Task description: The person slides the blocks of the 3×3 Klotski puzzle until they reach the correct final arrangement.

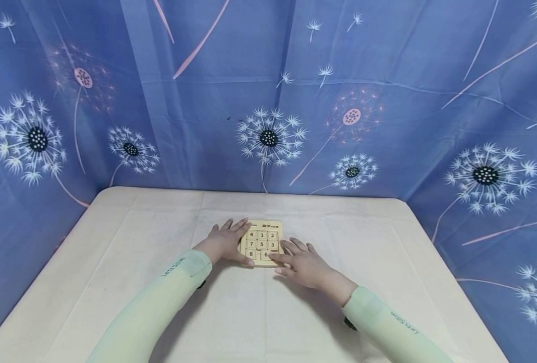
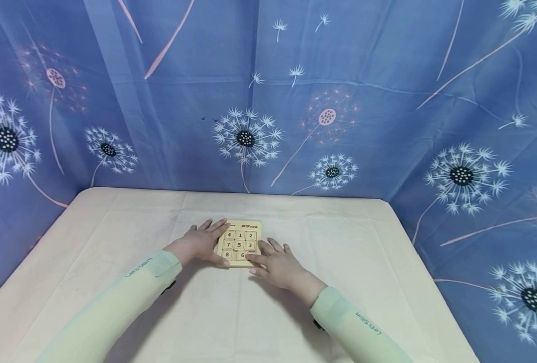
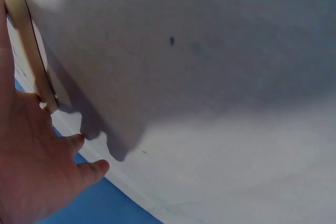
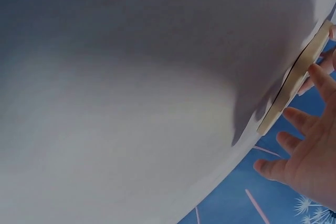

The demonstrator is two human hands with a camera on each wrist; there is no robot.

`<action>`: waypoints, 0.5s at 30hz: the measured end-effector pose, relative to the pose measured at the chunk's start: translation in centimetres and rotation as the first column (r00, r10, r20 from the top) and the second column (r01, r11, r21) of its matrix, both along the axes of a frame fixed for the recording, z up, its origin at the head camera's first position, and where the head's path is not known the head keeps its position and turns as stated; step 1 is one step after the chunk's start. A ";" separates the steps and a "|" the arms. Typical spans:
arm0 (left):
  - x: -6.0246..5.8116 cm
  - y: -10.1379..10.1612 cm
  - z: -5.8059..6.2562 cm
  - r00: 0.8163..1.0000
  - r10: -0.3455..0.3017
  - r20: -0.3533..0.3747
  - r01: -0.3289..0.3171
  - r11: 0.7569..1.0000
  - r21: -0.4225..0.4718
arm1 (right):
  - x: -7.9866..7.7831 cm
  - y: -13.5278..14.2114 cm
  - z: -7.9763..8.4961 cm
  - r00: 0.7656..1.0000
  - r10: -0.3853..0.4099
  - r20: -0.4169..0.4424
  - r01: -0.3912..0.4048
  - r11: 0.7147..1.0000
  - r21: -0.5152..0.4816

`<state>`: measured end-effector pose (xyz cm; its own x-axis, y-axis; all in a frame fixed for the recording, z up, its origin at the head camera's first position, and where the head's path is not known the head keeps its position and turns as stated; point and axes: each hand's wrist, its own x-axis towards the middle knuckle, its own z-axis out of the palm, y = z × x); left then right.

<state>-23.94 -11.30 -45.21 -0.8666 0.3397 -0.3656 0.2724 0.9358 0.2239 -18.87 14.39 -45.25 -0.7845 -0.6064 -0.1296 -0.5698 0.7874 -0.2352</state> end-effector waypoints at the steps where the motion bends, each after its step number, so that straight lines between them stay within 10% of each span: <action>1: 0.0 0.0 0.0 1.000 0.000 -0.001 0.000 1.000 -0.001 | 0.0 0.0 0.0 1.000 0.000 0.000 0.000 1.000 -0.001; 15: 0.0 0.1 0.0 1.000 0.006 0.003 -0.006 1.000 0.001 | 0.0 0.5 0.2 1.000 0.012 -0.006 -0.012 1.000 0.003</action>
